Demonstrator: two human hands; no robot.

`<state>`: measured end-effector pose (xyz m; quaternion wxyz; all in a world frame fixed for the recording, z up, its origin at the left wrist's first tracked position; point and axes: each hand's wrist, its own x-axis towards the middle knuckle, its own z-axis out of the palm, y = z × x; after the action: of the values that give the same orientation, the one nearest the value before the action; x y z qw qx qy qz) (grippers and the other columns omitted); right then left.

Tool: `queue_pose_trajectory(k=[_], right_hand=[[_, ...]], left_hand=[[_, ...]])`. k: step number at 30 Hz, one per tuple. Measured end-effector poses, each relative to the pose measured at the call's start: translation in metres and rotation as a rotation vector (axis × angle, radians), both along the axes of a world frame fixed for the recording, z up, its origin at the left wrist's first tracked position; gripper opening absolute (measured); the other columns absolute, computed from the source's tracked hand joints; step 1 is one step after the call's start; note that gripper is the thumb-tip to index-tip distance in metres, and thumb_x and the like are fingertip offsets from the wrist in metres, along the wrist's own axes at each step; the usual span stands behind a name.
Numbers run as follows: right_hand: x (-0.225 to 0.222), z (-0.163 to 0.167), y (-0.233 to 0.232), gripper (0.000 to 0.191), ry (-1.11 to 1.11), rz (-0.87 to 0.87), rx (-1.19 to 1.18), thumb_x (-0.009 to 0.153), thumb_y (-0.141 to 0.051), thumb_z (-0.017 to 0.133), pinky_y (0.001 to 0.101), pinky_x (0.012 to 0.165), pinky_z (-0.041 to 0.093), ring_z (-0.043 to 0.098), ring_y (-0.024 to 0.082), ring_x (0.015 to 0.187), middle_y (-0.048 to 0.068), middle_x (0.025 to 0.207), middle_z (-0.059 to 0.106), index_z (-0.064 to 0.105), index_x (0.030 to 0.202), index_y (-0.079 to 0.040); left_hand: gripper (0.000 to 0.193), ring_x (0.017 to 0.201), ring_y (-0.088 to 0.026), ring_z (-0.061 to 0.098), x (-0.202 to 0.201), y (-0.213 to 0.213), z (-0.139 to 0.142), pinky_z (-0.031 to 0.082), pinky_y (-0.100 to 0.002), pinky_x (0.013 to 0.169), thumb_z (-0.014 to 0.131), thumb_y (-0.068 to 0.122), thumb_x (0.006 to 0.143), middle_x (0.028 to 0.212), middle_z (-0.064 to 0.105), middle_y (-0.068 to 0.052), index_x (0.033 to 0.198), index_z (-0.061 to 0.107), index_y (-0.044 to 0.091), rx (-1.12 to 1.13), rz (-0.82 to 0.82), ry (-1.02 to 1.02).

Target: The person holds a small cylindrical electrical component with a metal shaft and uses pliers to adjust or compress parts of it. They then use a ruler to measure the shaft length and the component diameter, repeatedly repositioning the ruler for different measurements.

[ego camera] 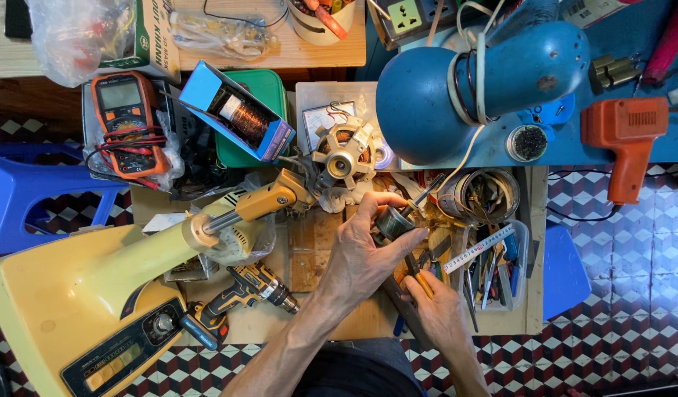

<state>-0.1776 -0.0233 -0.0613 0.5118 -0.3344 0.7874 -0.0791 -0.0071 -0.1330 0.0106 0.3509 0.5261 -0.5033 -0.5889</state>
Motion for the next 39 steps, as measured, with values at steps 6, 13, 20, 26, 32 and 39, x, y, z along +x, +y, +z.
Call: queue_pose_trajectory(k=[6, 13, 20, 26, 32, 39], right_hand=[[0.009, -0.044, 0.002, 0.031, 0.202, 0.130, -0.018, 0.098, -0.034, 0.056, 0.0483, 0.081, 0.054, 0.071, 0.038, 0.092, 0.022, 0.096, 0.074, 0.069, 0.112, -0.009], [0.023, -0.089, 0.002, 0.037, 0.347, 0.318, -0.240, 0.093, -0.031, 0.060, 0.0565, 0.085, 0.052, 0.066, 0.049, 0.099, 0.029, 0.110, 0.068, 0.064, 0.115, -0.002], [0.006, -0.022, -0.039, 0.034, -0.107, -0.225, -0.310, 0.097, -0.029, 0.060, 0.0390, 0.088, 0.060, 0.072, 0.023, 0.101, 0.014, 0.114, 0.073, 0.067, 0.123, -0.008], [0.001, 0.029, -0.085, 0.050, -0.757, -0.486, -0.566, 0.095, -0.019, 0.068, 0.0326, 0.095, 0.056, 0.070, 0.020, 0.106, 0.015, 0.114, 0.069, 0.050, 0.134, 0.005], [0.003, 0.035, -0.096, 0.049, -0.752, -0.454, -0.599, 0.091, -0.008, 0.071, 0.0298, 0.089, 0.056, 0.069, 0.018, 0.100, 0.014, 0.110, 0.070, 0.052, 0.135, 0.003], [0.004, 0.040, -0.102, 0.048, -0.798, -0.451, -0.599, 0.089, -0.004, 0.072, 0.0286, 0.093, 0.056, 0.069, 0.015, 0.101, 0.011, 0.108, 0.069, 0.056, 0.134, 0.001]], left_hand=[[0.040, 0.075, -0.010, 0.073, -0.002, -0.002, -0.002, 0.063, -0.025, 0.060, 0.079, 0.028, 0.085, 0.087, 0.072, 0.000, 0.116, 0.058, 0.014, -0.003, -0.103, -0.112], [0.031, 0.080, -0.020, 0.075, 0.010, -0.008, -0.007, 0.062, -0.033, 0.066, 0.079, 0.018, 0.088, 0.091, 0.071, -0.009, 0.111, 0.060, 0.009, -0.245, -0.175, -0.218], [0.033, 0.075, -0.024, 0.073, 0.015, -0.015, -0.008, 0.059, -0.038, 0.064, 0.080, 0.020, 0.087, 0.089, 0.070, -0.009, 0.111, 0.060, 0.011, -0.283, -0.211, -0.340], [0.041, 0.085, -0.032, 0.071, 0.015, -0.020, -0.002, 0.058, -0.042, 0.071, 0.083, 0.014, 0.080, 0.093, 0.067, -0.012, 0.113, 0.059, 0.010, -0.455, -0.214, -0.369], [0.047, 0.088, -0.033, 0.071, 0.017, -0.025, 0.003, 0.057, -0.043, 0.073, 0.084, 0.011, 0.076, 0.098, 0.067, -0.011, 0.115, 0.057, 0.011, -0.505, -0.256, -0.393], [0.048, 0.085, -0.030, 0.072, 0.019, -0.035, 0.004, 0.058, -0.042, 0.071, 0.084, 0.012, 0.080, 0.096, 0.069, -0.009, 0.117, 0.055, 0.013, -0.520, -0.307, -0.442]])
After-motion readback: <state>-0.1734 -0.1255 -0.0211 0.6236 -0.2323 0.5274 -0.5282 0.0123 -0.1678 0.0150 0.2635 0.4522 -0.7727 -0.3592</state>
